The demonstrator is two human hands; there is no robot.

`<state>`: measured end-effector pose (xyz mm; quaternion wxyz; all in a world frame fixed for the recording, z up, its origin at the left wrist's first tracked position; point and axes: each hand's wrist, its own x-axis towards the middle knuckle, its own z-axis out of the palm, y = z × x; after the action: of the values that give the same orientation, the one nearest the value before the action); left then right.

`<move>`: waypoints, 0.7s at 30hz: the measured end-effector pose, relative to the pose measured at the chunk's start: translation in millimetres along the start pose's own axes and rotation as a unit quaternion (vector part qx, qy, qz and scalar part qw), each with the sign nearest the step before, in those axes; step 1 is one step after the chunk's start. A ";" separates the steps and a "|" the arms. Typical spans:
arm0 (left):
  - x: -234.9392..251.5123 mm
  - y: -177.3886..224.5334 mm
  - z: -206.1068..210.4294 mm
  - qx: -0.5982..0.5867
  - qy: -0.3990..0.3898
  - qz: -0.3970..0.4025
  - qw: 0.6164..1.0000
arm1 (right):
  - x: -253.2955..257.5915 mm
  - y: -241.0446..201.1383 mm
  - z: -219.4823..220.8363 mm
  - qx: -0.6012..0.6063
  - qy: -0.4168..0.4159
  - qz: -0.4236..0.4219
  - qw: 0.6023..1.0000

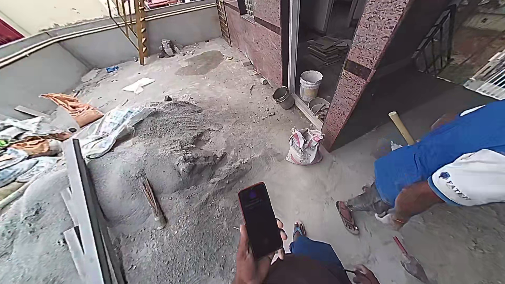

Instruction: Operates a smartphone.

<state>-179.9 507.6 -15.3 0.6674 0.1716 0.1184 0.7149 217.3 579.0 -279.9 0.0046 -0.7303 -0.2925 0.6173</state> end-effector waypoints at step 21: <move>313.9 147.6 -110.7 -0.010 0.003 0.061 0.998 | 147.2 -431.8 73.3 -0.119 -0.033 -0.026 0.992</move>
<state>-375.2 814.6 -30.2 0.6235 0.1694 0.1027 0.7563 -21.2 974.6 -270.8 -0.0756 -0.6969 -0.3825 0.6019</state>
